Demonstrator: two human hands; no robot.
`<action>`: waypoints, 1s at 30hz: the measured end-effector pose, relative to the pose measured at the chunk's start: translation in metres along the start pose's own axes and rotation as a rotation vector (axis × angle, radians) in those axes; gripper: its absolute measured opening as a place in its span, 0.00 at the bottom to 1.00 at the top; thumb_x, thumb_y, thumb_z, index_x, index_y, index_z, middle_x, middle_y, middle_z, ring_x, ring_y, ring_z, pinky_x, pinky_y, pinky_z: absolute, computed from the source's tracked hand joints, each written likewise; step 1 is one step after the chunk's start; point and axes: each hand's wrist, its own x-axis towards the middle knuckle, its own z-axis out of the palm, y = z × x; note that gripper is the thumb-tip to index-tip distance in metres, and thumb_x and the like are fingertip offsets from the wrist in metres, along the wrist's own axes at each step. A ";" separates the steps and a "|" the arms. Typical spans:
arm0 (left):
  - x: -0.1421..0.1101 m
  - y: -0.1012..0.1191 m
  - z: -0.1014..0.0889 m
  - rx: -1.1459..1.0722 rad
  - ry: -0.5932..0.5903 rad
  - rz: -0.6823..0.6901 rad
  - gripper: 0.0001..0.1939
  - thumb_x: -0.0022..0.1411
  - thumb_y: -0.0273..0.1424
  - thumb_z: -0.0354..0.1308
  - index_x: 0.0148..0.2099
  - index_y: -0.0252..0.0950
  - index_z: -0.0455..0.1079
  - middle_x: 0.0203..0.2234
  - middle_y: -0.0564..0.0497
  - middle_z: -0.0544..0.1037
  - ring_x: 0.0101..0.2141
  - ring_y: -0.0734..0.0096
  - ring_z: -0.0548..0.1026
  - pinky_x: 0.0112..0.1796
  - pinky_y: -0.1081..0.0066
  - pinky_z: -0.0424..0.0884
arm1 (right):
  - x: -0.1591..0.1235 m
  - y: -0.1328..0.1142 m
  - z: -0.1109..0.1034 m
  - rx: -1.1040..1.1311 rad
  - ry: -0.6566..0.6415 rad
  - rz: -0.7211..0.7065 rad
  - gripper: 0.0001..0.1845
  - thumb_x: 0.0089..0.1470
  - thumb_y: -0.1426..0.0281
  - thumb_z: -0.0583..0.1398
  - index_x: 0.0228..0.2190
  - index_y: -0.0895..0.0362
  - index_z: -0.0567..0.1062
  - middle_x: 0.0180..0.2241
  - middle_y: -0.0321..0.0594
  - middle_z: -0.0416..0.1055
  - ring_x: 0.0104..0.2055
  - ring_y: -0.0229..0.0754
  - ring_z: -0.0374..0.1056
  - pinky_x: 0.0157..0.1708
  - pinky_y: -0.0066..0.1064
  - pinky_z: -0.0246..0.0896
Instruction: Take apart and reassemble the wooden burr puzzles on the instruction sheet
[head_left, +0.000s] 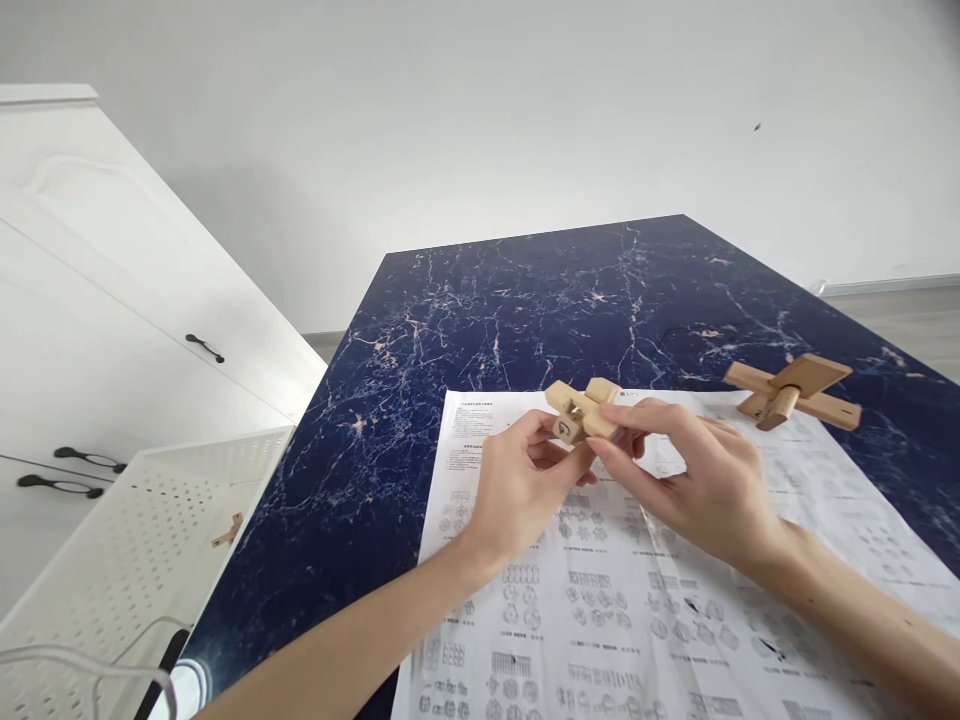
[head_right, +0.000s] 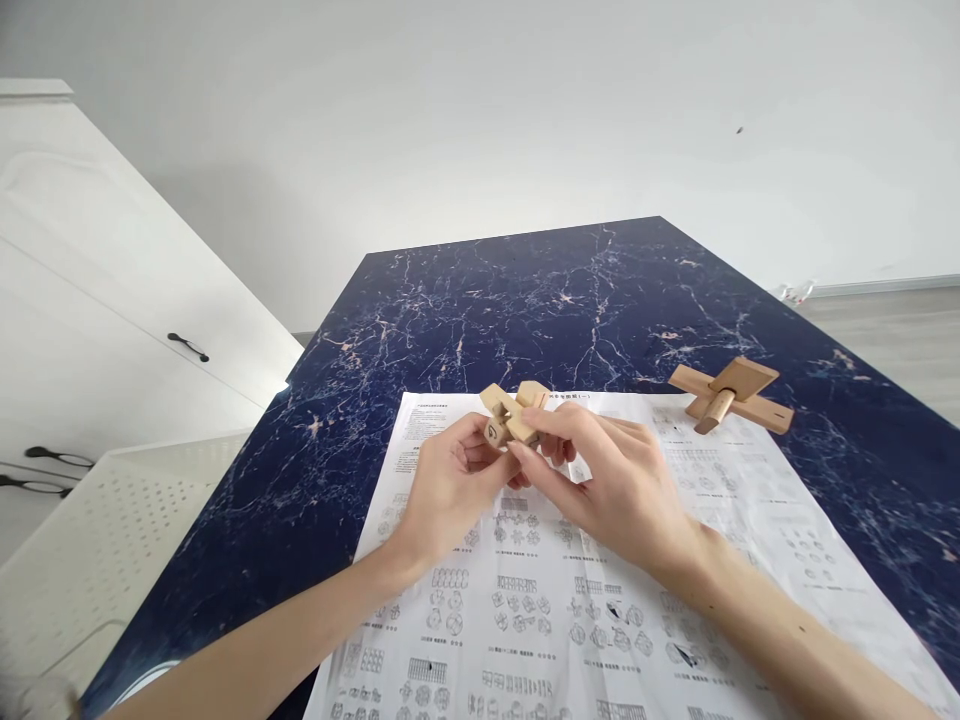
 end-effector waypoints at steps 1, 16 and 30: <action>0.000 0.001 0.000 0.012 -0.004 0.001 0.12 0.62 0.36 0.74 0.37 0.36 0.75 0.29 0.51 0.82 0.29 0.67 0.82 0.34 0.68 0.79 | -0.001 0.000 0.000 -0.004 0.016 0.020 0.11 0.66 0.72 0.67 0.48 0.47 0.77 0.27 0.33 0.78 0.24 0.42 0.74 0.24 0.34 0.69; -0.002 0.001 0.002 0.031 0.019 0.018 0.14 0.63 0.40 0.74 0.37 0.37 0.75 0.30 0.51 0.82 0.29 0.68 0.83 0.33 0.69 0.78 | -0.004 -0.007 0.000 0.040 0.054 0.152 0.07 0.65 0.68 0.68 0.44 0.47 0.77 0.25 0.32 0.79 0.23 0.42 0.75 0.23 0.35 0.69; -0.002 0.001 0.002 0.046 0.002 0.034 0.12 0.64 0.37 0.72 0.36 0.36 0.75 0.30 0.50 0.82 0.29 0.68 0.81 0.33 0.70 0.77 | 0.001 -0.010 -0.002 0.037 0.021 0.122 0.09 0.65 0.73 0.66 0.45 0.47 0.77 0.24 0.30 0.71 0.21 0.36 0.65 0.23 0.32 0.65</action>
